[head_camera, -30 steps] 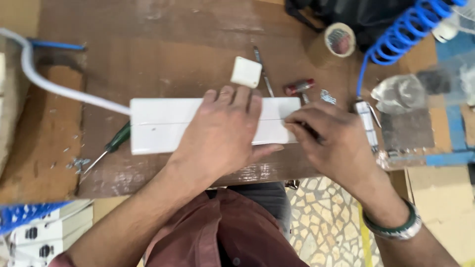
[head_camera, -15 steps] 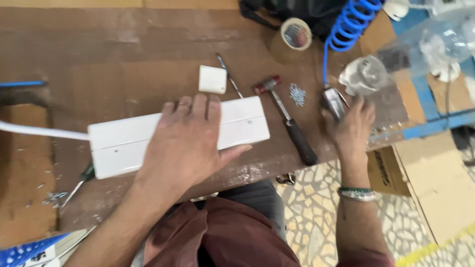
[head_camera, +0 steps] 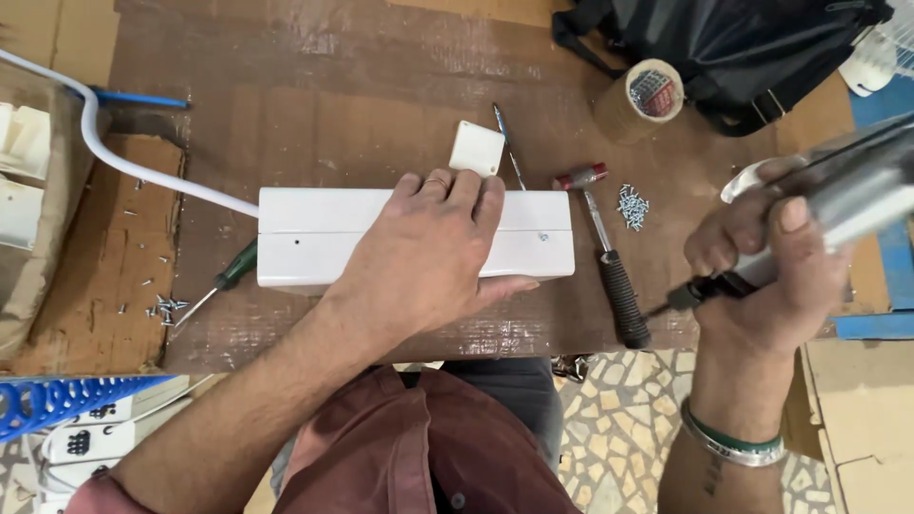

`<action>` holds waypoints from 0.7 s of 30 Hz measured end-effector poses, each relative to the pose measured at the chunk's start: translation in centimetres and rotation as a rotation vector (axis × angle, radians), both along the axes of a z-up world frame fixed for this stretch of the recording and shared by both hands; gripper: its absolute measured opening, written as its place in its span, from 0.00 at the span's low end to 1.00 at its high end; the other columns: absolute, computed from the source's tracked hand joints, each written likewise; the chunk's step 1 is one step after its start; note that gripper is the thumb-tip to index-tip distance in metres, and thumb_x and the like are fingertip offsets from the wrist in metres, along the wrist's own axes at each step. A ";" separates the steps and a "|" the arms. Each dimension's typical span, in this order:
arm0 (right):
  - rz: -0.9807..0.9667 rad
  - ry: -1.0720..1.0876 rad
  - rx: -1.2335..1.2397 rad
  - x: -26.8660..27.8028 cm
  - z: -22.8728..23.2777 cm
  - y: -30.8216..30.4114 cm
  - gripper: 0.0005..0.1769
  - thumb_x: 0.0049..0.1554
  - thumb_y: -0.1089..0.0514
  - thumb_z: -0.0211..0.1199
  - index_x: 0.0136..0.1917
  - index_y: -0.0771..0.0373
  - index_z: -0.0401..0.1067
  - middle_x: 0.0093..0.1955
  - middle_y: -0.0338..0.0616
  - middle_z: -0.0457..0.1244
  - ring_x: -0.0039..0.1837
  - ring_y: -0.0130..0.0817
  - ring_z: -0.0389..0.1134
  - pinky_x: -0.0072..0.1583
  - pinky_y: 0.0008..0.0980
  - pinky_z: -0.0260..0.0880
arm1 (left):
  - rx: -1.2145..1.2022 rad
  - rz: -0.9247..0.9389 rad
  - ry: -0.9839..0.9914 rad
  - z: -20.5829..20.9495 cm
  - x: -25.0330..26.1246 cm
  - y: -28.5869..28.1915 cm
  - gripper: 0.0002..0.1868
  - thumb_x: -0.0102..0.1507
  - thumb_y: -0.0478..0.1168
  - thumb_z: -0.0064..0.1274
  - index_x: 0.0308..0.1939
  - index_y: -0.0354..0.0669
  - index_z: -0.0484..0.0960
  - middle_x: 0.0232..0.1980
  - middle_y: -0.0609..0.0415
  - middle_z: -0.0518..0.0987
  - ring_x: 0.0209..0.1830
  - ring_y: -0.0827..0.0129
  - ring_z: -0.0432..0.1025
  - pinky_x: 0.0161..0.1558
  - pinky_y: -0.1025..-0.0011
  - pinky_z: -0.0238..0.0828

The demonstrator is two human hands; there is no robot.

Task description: Assembling and securing the covers of plastic electrical distribution boxes using an air screwdriver and screws, then stacking them.

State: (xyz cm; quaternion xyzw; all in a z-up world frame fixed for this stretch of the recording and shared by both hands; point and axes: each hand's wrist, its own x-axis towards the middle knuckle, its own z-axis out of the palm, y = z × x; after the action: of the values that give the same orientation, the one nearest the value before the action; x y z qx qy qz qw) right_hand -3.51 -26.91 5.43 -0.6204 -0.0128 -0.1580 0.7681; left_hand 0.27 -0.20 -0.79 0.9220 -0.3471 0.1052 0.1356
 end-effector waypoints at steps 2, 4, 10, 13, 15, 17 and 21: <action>0.129 -0.121 -0.041 1.0 1.0 1.2 0.18 0.63 0.49 0.61 0.63 0.55 0.66 0.33 0.27 0.51 0.30 0.17 0.50 0.34 0.19 0.48 | -0.020 0.005 -0.005 0.3 -0.1 0.0 0.50 0.65 0.75 0.48 0.63 0.26 0.73 0.58 0.33 0.76 0.54 0.47 0.74 0.56 0.52 0.69; 0.258 -0.249 -0.075 2.1 1.5 2.5 0.17 0.66 0.50 0.55 0.67 0.52 0.62 0.34 0.26 0.48 0.30 0.17 0.45 0.36 0.19 0.46 | -0.043 0.015 -0.010 0.3 -0.2 0.1 0.49 0.64 0.74 0.50 0.62 0.26 0.73 0.59 0.35 0.75 0.54 0.47 0.73 0.56 0.53 0.67; 0.335 -0.430 -0.088 4.6 0.8 6.0 0.17 0.65 0.57 0.51 0.66 0.54 0.60 0.34 0.32 0.49 0.31 0.25 0.50 0.37 0.26 0.56 | -0.008 0.021 -0.064 0.2 -0.2 0.2 0.50 0.66 0.76 0.45 0.62 0.26 0.75 0.55 0.36 0.78 0.48 0.51 0.74 0.52 0.58 0.68; 0.310 -0.400 -0.092 4.6 0.7 7.0 0.16 0.63 0.59 0.51 0.65 0.55 0.61 0.33 0.32 0.48 0.30 0.26 0.49 0.35 0.28 0.55 | -0.037 0.025 -0.088 0.3 -0.2 0.1 0.49 0.65 0.75 0.48 0.61 0.26 0.76 0.52 0.37 0.79 0.47 0.54 0.74 0.51 0.60 0.68; 0.299 -0.360 -0.056 4.6 0.6 7.3 0.17 0.62 0.57 0.53 0.64 0.60 0.59 0.32 0.34 0.50 0.30 0.26 0.51 0.35 0.27 0.59 | -0.035 0.024 -0.101 0.3 -0.2 0.2 0.49 0.64 0.75 0.49 0.60 0.26 0.76 0.53 0.36 0.79 0.45 0.54 0.74 0.50 0.61 0.66; 0.310 -0.364 -0.069 4.9 0.3 7.4 0.16 0.62 0.58 0.53 0.63 0.59 0.60 0.31 0.33 0.50 0.29 0.25 0.50 0.34 0.26 0.58 | -0.035 0.025 -0.100 0.2 -0.2 0.1 0.48 0.64 0.75 0.49 0.60 0.27 0.76 0.54 0.37 0.78 0.46 0.54 0.73 0.50 0.61 0.66; 0.356 -0.360 -0.077 5.3 -0.3 6.9 0.17 0.62 0.58 0.55 0.64 0.58 0.62 0.32 0.31 0.51 0.30 0.25 0.53 0.35 0.26 0.59 | -0.041 0.036 -0.096 0.3 -0.2 0.1 0.49 0.62 0.75 0.51 0.59 0.27 0.77 0.55 0.37 0.79 0.45 0.54 0.73 0.48 0.62 0.67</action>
State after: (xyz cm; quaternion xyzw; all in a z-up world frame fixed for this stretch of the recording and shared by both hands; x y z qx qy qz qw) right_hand 1.82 -20.03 5.08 -0.5992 -0.2645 -0.1276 0.7448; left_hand 0.02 -0.11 -0.46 0.9191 -0.3343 0.1588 0.1356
